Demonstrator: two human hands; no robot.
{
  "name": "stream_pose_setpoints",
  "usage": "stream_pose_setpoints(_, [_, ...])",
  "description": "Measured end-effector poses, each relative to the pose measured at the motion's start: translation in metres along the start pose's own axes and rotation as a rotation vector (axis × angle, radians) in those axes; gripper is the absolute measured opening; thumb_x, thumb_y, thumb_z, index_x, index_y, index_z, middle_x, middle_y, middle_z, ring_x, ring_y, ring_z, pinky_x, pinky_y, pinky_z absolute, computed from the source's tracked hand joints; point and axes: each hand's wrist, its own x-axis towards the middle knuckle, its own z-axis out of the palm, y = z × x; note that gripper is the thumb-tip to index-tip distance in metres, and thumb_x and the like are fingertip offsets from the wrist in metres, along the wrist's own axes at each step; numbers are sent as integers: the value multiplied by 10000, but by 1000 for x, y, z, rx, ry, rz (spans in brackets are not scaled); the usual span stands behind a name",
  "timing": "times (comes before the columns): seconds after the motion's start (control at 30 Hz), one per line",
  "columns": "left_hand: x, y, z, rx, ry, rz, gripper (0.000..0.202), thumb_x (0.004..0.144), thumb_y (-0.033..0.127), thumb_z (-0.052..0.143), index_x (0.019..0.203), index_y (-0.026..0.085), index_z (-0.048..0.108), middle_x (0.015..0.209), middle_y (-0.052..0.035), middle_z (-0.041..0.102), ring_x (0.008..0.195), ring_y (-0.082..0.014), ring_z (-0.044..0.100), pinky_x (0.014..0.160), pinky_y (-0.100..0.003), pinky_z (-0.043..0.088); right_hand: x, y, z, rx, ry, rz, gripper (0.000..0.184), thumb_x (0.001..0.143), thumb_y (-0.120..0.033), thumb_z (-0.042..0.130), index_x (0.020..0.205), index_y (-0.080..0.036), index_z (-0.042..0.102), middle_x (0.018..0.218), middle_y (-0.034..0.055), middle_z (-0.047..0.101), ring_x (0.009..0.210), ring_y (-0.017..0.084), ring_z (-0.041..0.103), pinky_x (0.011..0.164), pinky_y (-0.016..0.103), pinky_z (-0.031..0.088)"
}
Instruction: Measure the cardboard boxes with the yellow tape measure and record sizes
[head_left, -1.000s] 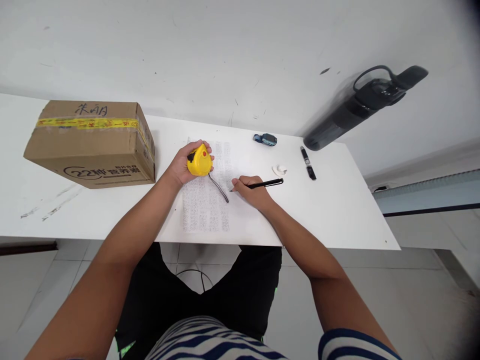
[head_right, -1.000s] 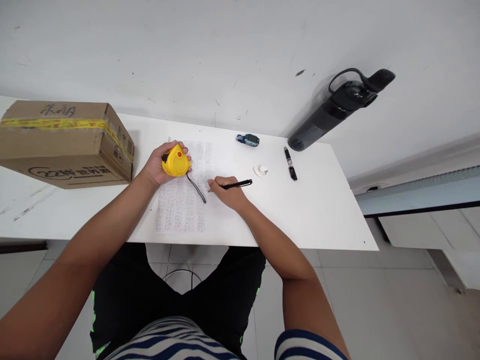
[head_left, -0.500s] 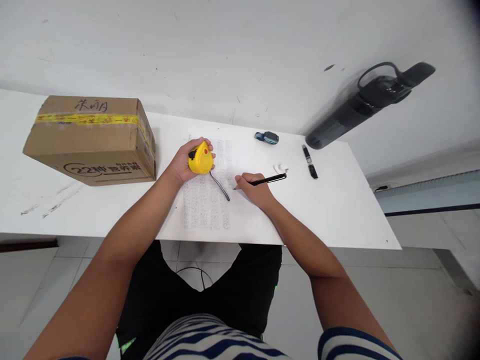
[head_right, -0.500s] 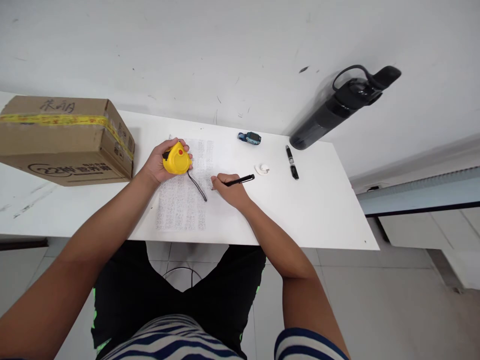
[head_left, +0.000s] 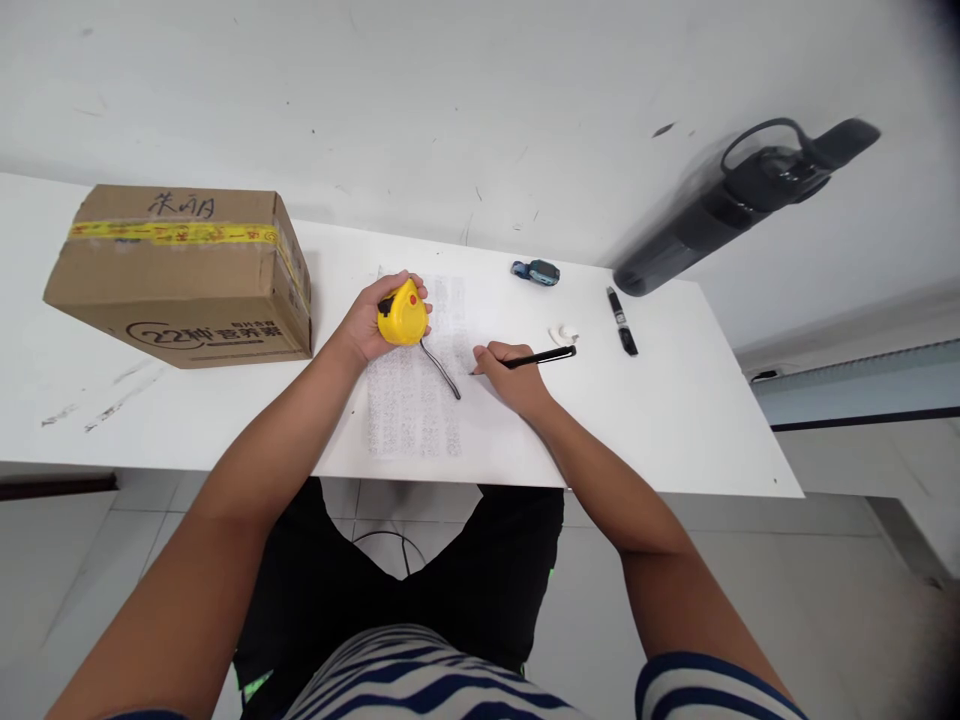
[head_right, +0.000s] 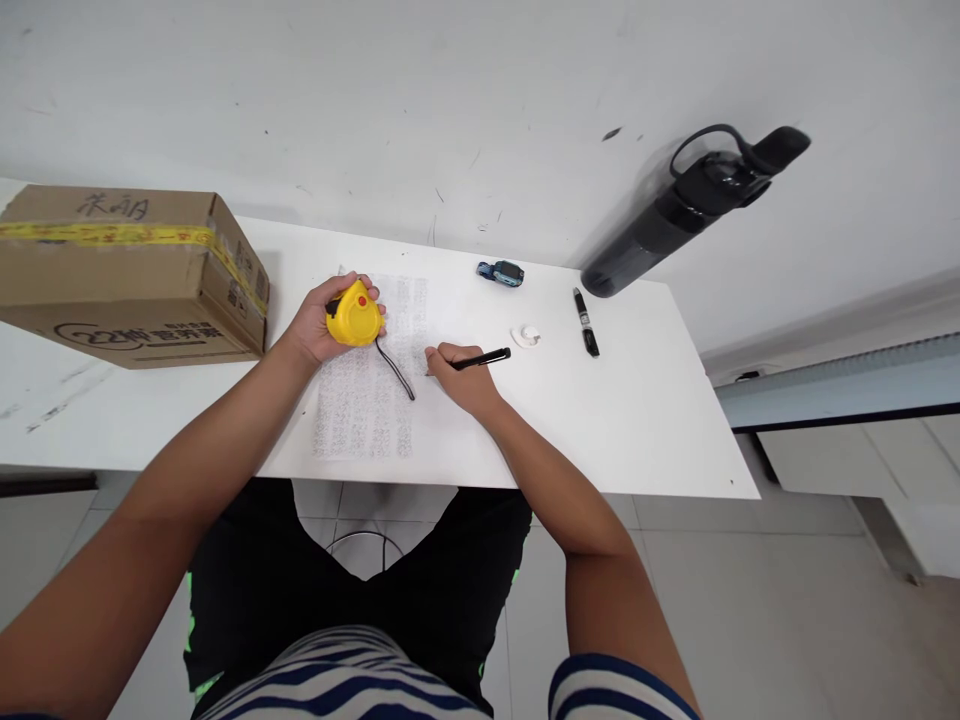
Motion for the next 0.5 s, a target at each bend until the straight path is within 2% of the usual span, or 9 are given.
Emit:
stream_pose_setpoints(0.2, [0, 0, 0, -3, -1, -5, 203, 811, 368, 708, 849, 171, 676, 757, -37, 688, 702, -197, 705, 668, -345, 593, 1, 2, -1, 36, -48, -4, 459, 836, -526, 587, 507, -211, 534, 514, -9, 503, 540, 136, 468, 568, 305, 371])
stream_pose_setpoints(0.33, [1, 0, -2, -1, -15, 6, 202, 800, 353, 717, 850, 165, 663, 760, -39, 688, 702, -195, 702, 663, -337, 593, 2, 5, -2, 105, 28, -19, 519, 856, -643, 566, 592, -202, 638, 528, -4, 509, 544, 136, 455, 581, 314, 374])
stream_pose_setpoints(0.5, [1, -1, -2, 28, -40, 18, 202, 789, 344, 716, 828, 161, 642, 764, -30, 679, 708, -185, 696, 660, -328, 592, 4, 13, -3, 121, 120, -112, 600, 894, -740, 454, 735, -206, 679, 572, -10, 493, 586, 145, 496, 588, 301, 402])
